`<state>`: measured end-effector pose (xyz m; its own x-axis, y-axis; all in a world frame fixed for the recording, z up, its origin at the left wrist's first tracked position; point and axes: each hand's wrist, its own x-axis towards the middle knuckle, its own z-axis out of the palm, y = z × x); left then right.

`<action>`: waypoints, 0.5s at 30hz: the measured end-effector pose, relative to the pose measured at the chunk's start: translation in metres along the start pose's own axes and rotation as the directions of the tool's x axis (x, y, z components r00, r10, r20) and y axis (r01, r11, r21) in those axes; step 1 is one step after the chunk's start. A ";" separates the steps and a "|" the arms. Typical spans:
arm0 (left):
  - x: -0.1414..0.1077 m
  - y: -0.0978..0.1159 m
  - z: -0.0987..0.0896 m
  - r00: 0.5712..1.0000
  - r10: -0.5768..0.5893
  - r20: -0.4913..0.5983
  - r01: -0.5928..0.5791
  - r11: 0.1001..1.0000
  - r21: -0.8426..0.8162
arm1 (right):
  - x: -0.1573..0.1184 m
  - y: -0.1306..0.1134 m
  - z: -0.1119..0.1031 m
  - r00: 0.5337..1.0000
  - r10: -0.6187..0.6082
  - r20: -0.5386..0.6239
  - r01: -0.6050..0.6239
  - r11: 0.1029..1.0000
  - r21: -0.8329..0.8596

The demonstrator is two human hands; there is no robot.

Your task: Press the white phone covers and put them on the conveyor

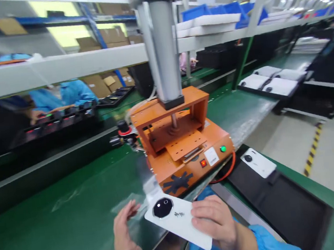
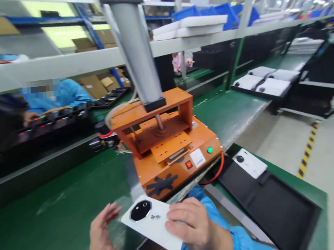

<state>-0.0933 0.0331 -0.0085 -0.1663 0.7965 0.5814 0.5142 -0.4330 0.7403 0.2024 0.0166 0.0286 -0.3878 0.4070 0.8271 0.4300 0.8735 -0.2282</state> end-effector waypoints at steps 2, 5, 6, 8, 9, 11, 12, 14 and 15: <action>0.026 0.004 0.013 0.976 0.147 0.162 -0.155 0.987 0.036 | -0.003 0.001 -0.009 0.997 0.036 -0.071 -0.038 0.999 -0.030; 0.053 0.007 0.039 0.917 0.286 0.280 -0.304 0.952 0.026 | -0.003 0.001 -0.017 0.985 0.056 -0.164 -0.070 0.994 -0.080; 0.057 0.007 0.048 0.902 0.321 0.288 -0.340 0.940 0.017 | -0.002 0.001 -0.018 0.980 0.051 -0.191 -0.071 0.992 -0.101; 0.058 0.006 0.063 0.882 0.375 0.285 -0.397 0.917 0.023 | 0.000 0.000 -0.020 0.972 0.036 -0.232 -0.067 0.990 -0.126; 0.056 0.005 0.068 0.879 0.385 0.281 -0.410 0.911 0.034 | 0.000 0.000 -0.019 0.970 0.033 -0.239 -0.065 0.990 -0.128; 0.051 0.002 0.074 0.887 0.386 0.253 -0.413 0.908 0.065 | 0.000 0.001 -0.017 0.975 0.030 -0.222 -0.057 0.991 -0.119; 0.048 0.001 0.074 0.890 0.384 0.245 -0.413 0.908 0.074 | -0.002 0.002 -0.015 0.977 0.027 -0.212 -0.053 0.992 -0.113; 0.046 -0.002 0.074 0.890 0.384 0.243 -0.415 0.905 0.088 | -0.010 0.005 -0.008 0.979 0.015 -0.202 -0.038 0.993 -0.113; 0.045 -0.004 0.074 0.888 0.388 0.247 -0.420 0.903 0.093 | -0.014 0.007 -0.004 0.984 0.031 -0.173 -0.054 0.990 -0.129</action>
<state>-0.0404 0.1020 -0.0099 0.2599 0.6435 0.7200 0.6125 -0.6863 0.3923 0.2143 0.0160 0.0171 -0.2277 0.3813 0.8960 0.5521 0.8085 -0.2037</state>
